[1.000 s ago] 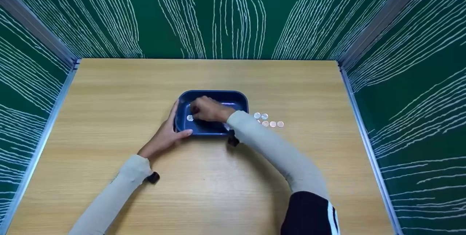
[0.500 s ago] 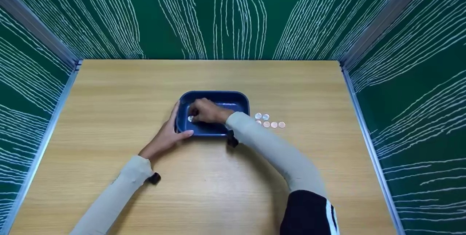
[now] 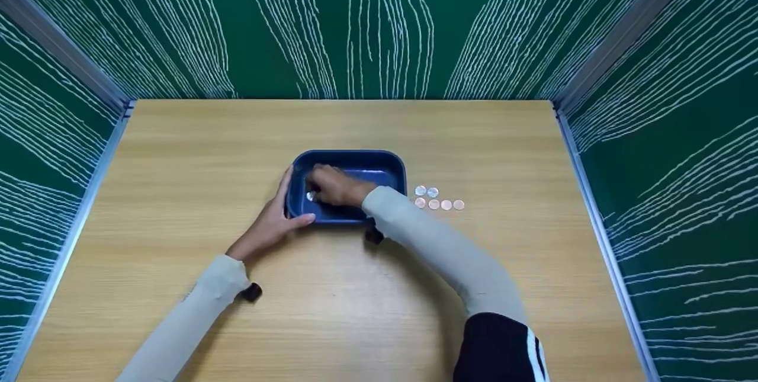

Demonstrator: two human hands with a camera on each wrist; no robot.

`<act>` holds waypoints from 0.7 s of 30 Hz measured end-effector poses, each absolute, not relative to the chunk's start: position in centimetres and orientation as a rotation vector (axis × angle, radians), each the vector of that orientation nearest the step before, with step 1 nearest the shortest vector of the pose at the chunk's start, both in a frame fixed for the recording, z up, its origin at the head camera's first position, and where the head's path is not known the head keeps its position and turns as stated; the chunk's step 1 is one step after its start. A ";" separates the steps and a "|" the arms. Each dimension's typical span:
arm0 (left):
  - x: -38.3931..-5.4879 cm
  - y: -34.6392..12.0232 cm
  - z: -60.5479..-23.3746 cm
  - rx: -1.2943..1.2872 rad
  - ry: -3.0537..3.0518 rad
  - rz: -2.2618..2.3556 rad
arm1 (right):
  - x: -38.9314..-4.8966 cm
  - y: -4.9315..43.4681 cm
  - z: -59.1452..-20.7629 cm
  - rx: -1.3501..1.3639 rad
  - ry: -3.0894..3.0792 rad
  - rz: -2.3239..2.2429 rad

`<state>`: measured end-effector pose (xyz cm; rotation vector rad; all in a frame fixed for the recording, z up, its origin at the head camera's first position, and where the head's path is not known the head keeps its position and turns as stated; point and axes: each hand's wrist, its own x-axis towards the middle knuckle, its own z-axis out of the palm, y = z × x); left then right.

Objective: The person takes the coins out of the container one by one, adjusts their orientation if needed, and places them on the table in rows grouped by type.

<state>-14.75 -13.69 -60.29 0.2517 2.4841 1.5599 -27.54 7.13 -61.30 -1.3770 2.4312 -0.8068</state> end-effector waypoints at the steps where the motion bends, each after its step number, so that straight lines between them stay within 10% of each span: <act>1: -14.7 -13.7 -60.3 0.252 2.482 1.559 | -27.4 7.1 -61.2 -1.366 2.435 -0.798; 21: -14.6 -13.5 -60.4 0.215 2.466 1.604 | -23.3 11.9 -54.1 -1.009 2.416 -0.869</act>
